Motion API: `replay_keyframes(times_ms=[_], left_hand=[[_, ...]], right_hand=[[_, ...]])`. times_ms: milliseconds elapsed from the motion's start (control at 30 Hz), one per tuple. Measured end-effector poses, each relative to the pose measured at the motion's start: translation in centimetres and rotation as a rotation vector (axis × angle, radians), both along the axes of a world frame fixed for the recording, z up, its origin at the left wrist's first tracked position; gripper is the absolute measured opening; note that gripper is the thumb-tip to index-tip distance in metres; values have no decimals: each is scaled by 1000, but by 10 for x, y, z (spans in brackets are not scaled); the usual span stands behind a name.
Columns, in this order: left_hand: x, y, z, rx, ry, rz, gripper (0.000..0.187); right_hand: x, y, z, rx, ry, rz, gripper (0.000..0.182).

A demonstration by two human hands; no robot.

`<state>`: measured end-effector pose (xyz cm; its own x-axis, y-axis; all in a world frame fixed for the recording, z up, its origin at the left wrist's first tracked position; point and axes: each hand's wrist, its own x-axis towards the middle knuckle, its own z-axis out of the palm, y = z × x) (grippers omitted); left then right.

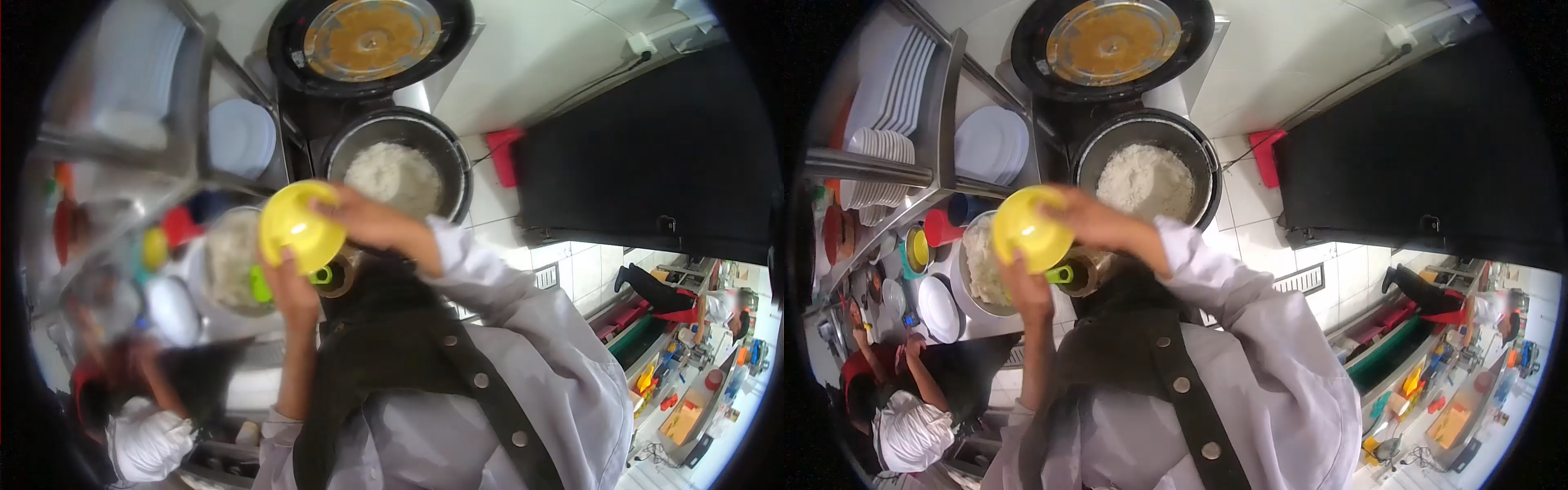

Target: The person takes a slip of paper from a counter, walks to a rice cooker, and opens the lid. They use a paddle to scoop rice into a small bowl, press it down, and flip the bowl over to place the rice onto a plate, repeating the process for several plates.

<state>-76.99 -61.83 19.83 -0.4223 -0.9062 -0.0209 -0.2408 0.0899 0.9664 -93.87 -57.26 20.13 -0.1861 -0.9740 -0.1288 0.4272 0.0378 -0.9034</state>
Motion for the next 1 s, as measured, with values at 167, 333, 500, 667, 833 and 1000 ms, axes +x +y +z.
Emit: replay_keyframes(times_ms=[167,333,500,667,833,1000], left_hand=[[-21,36,5,429,286,-613,52],[-33,44,-28,743,-207,-868,50],[-28,50,-96,761,-555,-671,72],[-9,77,-164,837,-572,-740,99],[-34,61,-135,943,-359,-802,91],[-18,78,-159,972,-362,-636,81]], right_hand=[[-130,-7,-95,367,729,-20,44],[-136,-16,-227,597,1315,334,58],[-101,-30,-300,327,1419,220,57],[-86,-41,-331,319,1417,259,53],[-90,-28,-363,200,1393,399,58],[-85,-21,-373,270,1293,665,59]])
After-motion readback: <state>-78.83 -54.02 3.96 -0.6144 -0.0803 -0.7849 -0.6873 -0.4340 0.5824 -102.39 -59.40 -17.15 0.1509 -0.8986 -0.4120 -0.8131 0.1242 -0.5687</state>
